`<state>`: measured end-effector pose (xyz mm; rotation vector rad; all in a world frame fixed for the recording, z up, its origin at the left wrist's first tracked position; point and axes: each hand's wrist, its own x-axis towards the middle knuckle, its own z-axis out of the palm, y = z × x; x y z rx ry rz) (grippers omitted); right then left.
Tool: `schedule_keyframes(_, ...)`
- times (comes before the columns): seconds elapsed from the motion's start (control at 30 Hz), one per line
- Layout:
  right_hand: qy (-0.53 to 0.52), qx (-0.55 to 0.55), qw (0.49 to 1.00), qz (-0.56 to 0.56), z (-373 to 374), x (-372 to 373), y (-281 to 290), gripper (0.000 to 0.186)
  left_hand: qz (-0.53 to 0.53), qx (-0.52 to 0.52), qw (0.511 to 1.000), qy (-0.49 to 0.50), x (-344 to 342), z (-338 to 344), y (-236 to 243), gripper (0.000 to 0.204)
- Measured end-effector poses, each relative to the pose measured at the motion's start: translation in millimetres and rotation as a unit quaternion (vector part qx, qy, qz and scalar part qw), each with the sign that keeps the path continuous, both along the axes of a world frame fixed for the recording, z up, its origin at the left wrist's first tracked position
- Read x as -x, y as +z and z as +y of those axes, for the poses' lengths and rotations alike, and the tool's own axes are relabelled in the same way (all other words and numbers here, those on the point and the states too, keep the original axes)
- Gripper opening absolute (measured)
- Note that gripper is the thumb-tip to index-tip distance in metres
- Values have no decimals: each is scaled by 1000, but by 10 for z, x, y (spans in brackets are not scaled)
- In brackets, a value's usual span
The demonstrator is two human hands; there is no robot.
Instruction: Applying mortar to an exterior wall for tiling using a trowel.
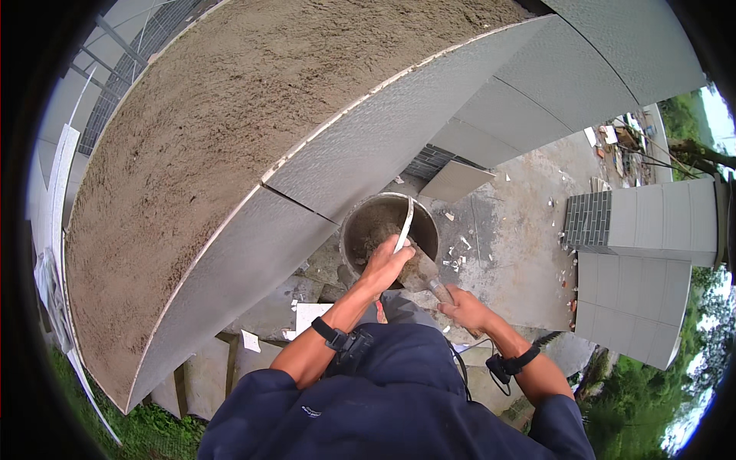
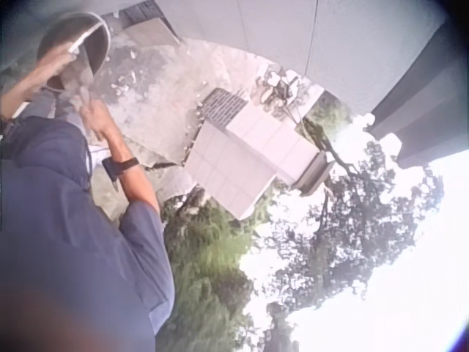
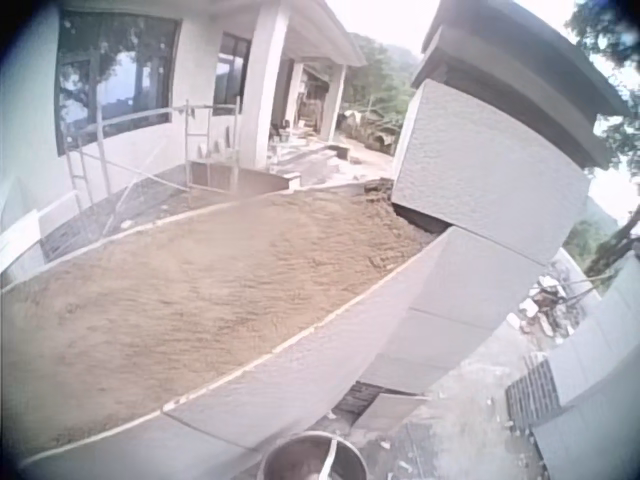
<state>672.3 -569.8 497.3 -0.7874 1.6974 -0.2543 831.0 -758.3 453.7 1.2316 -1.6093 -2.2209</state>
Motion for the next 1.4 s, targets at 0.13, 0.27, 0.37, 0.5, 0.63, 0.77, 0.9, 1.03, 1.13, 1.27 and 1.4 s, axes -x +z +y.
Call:
schedule_keyframes(0.13,-19,-32,999,-9,345,207,451,38,26,-127,991,37,140,-79,-100,28)
schedule_keyframes(0.27,-160,-57,983,-67,556,144,1275,23,33,-172,983,57,128,-57,28,14)
schedule_keyframes(0.37,-193,-42,979,-51,594,215,1741,29,6,-192,980,56,140,3,-285,14)
schedule_keyframes(0.5,-253,1,965,-73,410,390,2633,34,-22,-181,983,18,144,123,-427,16)
schedule_keyframes(0.63,-294,125,942,-98,-38,539,3483,45,-22,-148,989,5,47,122,-298,18)
schedule_keyframes(0.77,-236,278,910,-196,-822,914,3739,45,-16,-125,992,11,-128,67,-324,22)
schedule_keyframes(0.9,-329,323,825,-328,-1723,1385,3556,22,-11,-125,992,7,-137,26,-259,20)
schedule_keyframes(1.03,-383,353,705,-481,-2681,1588,2949,14,-6,-141,990,10,-85,42,-267,18)
schedule_keyframes(1.13,-319,375,727,-479,-2553,1235,2901,16,0,-162,986,33,-149,22,-262,18)
schedule_keyframes(1.27,-303,367,802,-361,-2178,1350,3110,19,11,-166,985,36,-109,23,-311,18)
schedule_keyframes(1.4,-262,371,863,-223,-1772,1438,3241,33,1,-180,983,18,-49,55,-337,19)
